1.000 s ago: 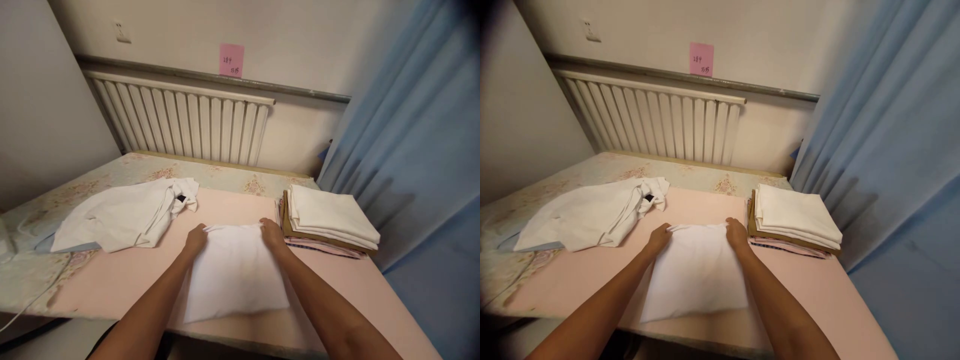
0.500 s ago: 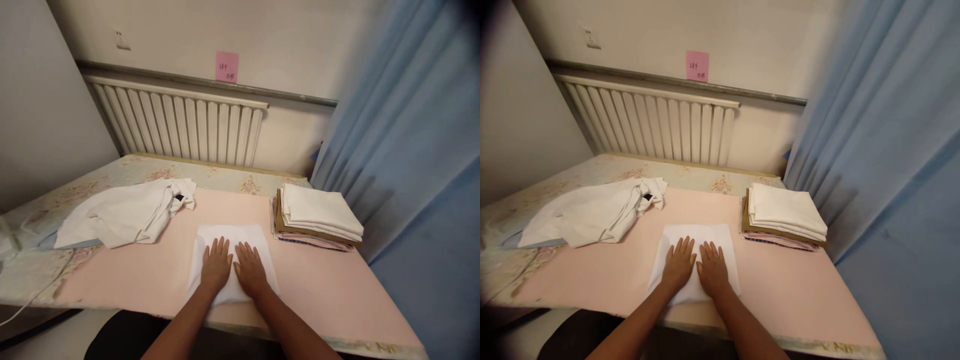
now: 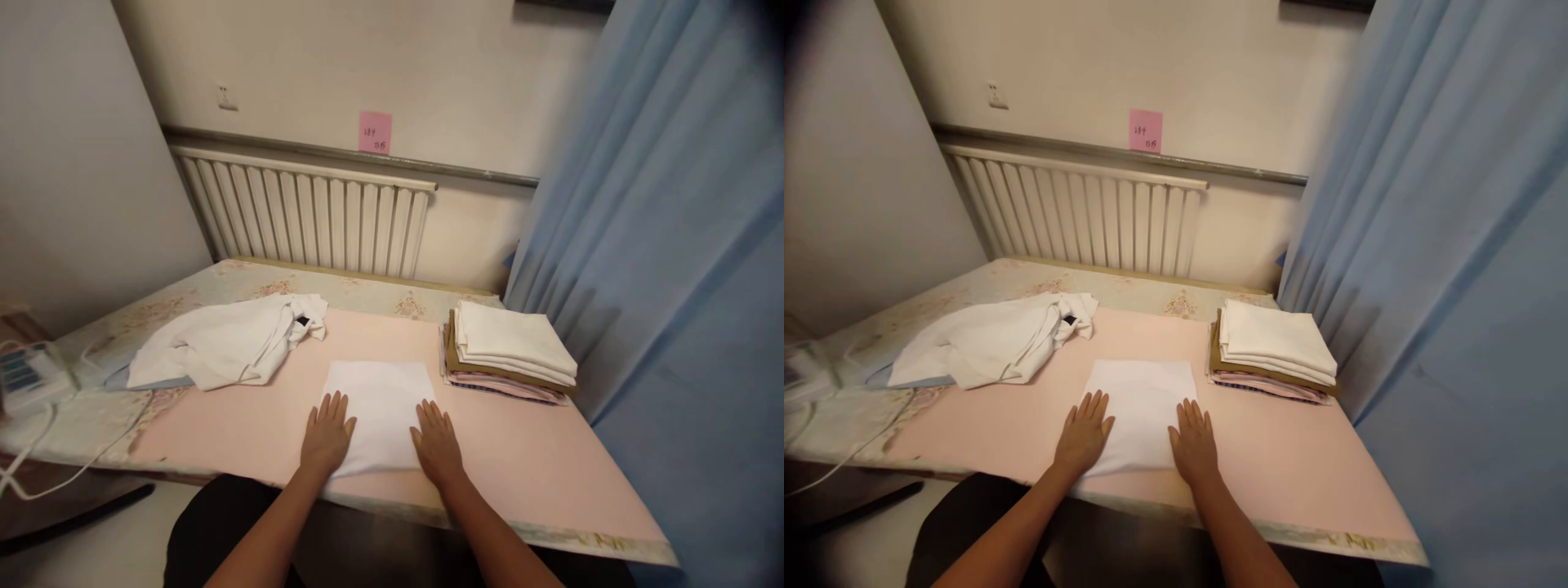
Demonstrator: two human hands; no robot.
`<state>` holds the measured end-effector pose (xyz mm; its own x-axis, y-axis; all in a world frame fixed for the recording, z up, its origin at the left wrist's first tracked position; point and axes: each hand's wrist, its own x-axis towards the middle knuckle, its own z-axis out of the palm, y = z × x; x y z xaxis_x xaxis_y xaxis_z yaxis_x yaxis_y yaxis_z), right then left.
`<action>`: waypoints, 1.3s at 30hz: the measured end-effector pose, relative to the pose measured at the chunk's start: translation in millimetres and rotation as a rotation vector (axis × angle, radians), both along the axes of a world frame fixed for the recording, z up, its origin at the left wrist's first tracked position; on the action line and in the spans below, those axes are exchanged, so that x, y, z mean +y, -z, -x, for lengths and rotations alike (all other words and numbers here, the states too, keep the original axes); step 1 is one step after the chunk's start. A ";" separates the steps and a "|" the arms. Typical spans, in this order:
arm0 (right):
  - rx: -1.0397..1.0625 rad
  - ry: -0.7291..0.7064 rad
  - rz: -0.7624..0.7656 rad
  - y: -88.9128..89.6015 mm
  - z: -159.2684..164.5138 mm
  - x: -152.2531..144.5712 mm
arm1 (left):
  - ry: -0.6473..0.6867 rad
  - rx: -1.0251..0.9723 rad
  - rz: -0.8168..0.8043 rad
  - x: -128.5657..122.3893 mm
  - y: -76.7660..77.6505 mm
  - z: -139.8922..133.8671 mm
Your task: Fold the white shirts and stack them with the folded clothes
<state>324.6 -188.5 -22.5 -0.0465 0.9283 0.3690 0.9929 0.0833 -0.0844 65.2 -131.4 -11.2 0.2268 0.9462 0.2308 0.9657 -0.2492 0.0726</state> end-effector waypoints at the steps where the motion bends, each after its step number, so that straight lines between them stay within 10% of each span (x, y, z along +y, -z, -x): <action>1: -0.007 -0.003 -0.009 1.6 -1.9 -2.6 | -0.006 -0.001 -0.007 -2.2 -0.3 2.5; 14: 0.047 -0.012 -0.092 1.8 -5.1 -15.8 | -0.049 -0.021 0.009 -6.8 -6.8 8.2; 21: 0.097 0.009 -0.111 -0.4 -2.5 -16.2 | 0.003 -0.039 -0.068 -5.2 -34.2 -42.0; 29: 0.095 0.006 -0.116 -0.2 -2.5 -15.0 | 0.100 -0.078 -0.129 -14.2 -0.8 -71.8; 39: 0.088 0.008 -0.166 4.5 -2.9 -12.8 | 0.113 -0.096 -0.193 -12.4 0.0 -68.5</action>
